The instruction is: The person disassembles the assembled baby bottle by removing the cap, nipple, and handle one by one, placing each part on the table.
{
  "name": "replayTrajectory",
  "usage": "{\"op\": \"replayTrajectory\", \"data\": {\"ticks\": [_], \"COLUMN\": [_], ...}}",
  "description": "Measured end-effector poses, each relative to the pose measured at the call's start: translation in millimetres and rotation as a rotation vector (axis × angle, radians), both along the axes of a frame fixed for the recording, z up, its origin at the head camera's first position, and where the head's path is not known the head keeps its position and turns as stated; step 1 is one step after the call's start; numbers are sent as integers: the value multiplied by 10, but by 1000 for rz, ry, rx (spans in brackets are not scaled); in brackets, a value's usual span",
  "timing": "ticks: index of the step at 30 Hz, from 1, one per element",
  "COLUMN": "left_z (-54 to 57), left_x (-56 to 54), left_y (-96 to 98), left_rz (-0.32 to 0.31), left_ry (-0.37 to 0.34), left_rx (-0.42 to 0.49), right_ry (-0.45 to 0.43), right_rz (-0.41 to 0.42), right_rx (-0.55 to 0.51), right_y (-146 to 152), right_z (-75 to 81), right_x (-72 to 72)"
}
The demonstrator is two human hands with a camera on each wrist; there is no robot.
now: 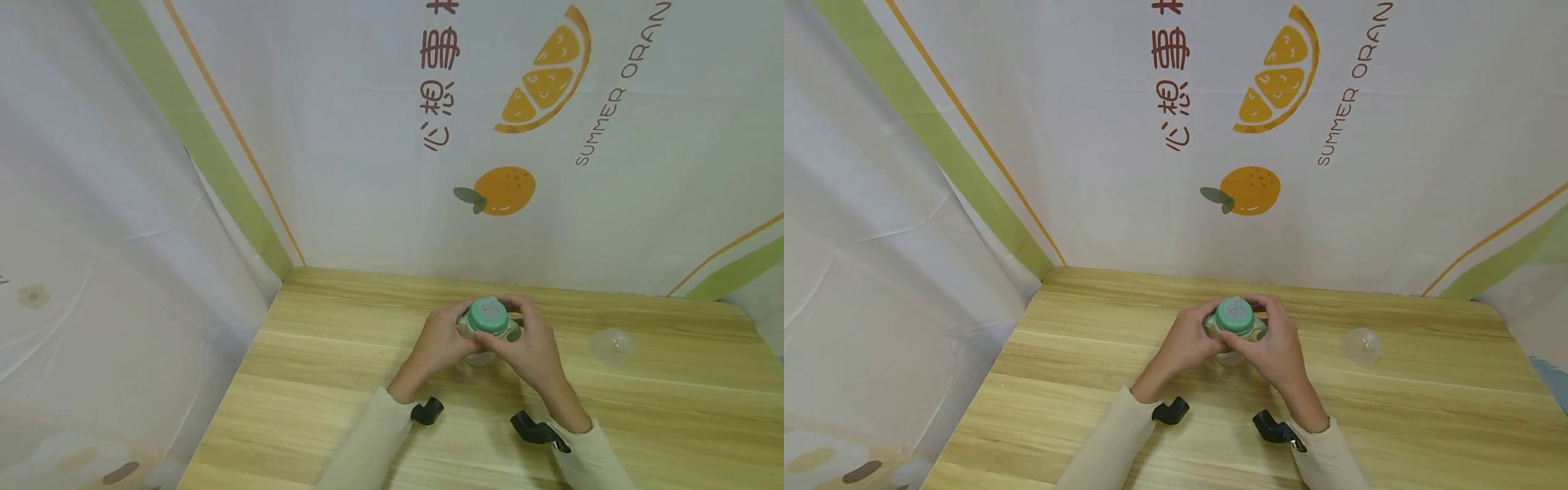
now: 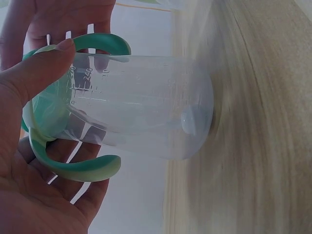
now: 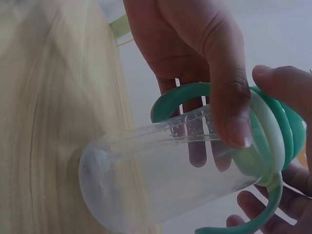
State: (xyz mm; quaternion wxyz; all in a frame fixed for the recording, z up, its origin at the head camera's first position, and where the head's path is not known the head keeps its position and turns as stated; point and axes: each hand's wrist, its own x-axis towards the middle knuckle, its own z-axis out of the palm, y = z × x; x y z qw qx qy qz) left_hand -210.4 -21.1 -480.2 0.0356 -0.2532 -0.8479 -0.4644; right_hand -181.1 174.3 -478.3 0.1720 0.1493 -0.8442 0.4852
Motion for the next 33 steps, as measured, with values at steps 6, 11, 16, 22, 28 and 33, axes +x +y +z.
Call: {"op": "replayTrajectory", "data": {"ticks": [6, 11, 16, 22, 28, 33], "left_z": [15, 6, -1, 4, 4, 10], "left_x": [13, 11, 2, 0, 2, 6], "left_y": [-1, -2, -3, -4, -6, -5], "left_rz": [5, 8, 9, 4, 1, 3], "left_ry": [2, 0, 6, -9, -3, 0], "left_rx": [-2, -5, -7, 2, -1, -3], "right_ry": [21, 39, 59, 56, 38, 36], "right_rz": [-21, -23, -18, 1, 11, 1], "right_rx": [7, 12, 18, 14, 16, -9], "right_y": [-17, -22, -17, 0, 5, -15], "right_z": [-5, -6, -11, -25, -5, 1], "right_x": [-4, -3, -9, -26, -22, -3]}}
